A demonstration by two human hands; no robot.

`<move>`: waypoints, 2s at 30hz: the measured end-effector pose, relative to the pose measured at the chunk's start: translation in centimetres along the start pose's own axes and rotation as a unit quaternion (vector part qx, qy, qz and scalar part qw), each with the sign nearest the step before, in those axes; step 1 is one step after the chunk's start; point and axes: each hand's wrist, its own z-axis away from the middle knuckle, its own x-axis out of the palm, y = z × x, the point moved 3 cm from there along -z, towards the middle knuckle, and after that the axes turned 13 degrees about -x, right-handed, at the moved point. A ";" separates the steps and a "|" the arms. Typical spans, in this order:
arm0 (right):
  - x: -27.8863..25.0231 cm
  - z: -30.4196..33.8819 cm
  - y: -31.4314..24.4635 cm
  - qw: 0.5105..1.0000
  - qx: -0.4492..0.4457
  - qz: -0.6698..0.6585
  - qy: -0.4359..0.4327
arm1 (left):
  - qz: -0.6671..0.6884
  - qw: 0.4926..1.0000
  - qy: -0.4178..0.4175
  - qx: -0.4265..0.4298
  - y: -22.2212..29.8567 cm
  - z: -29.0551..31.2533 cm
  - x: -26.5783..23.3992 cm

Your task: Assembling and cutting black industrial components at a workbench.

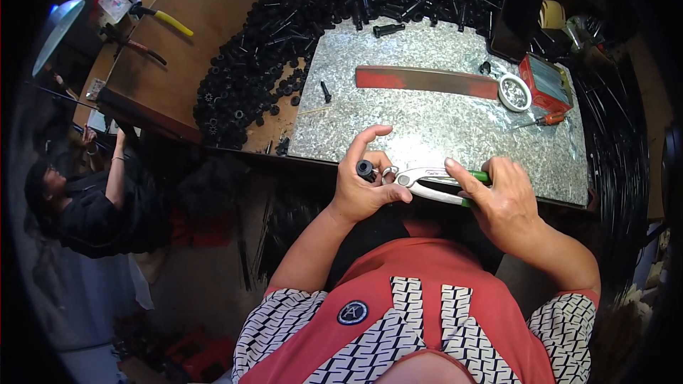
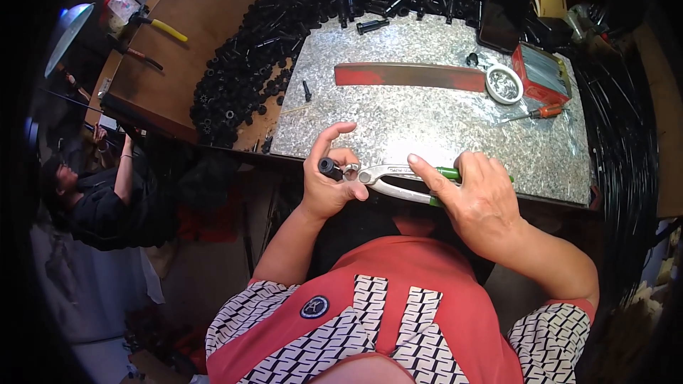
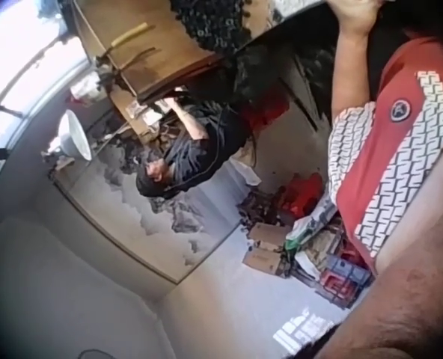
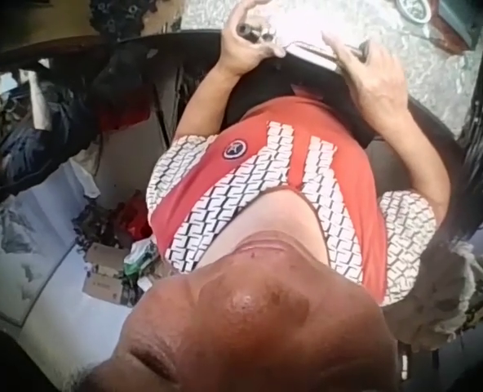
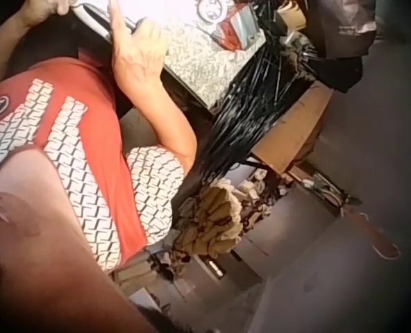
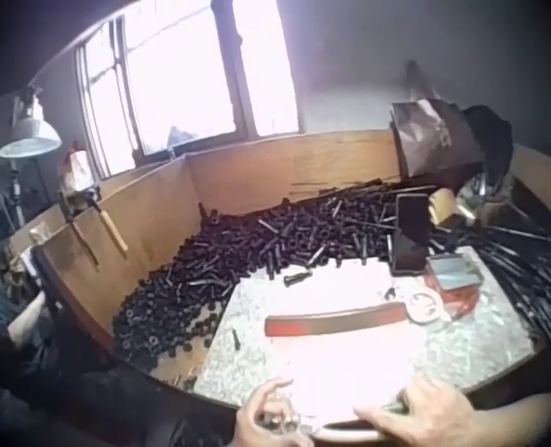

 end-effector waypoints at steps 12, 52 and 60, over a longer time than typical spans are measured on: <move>0.5 1.0 -0.7 1.000 0.006 -0.021 -0.008 | -0.051 0.998 -0.032 0.023 0.6 0.4 1.1; 7.0 4.4 8.1 0.988 0.137 0.066 0.014 | 0.053 0.990 0.129 -0.029 7.3 9.8 -11.3; 7.3 3.8 8.1 0.989 0.135 0.056 -0.006 | 0.083 0.916 0.245 -0.307 -12.4 10.7 -19.4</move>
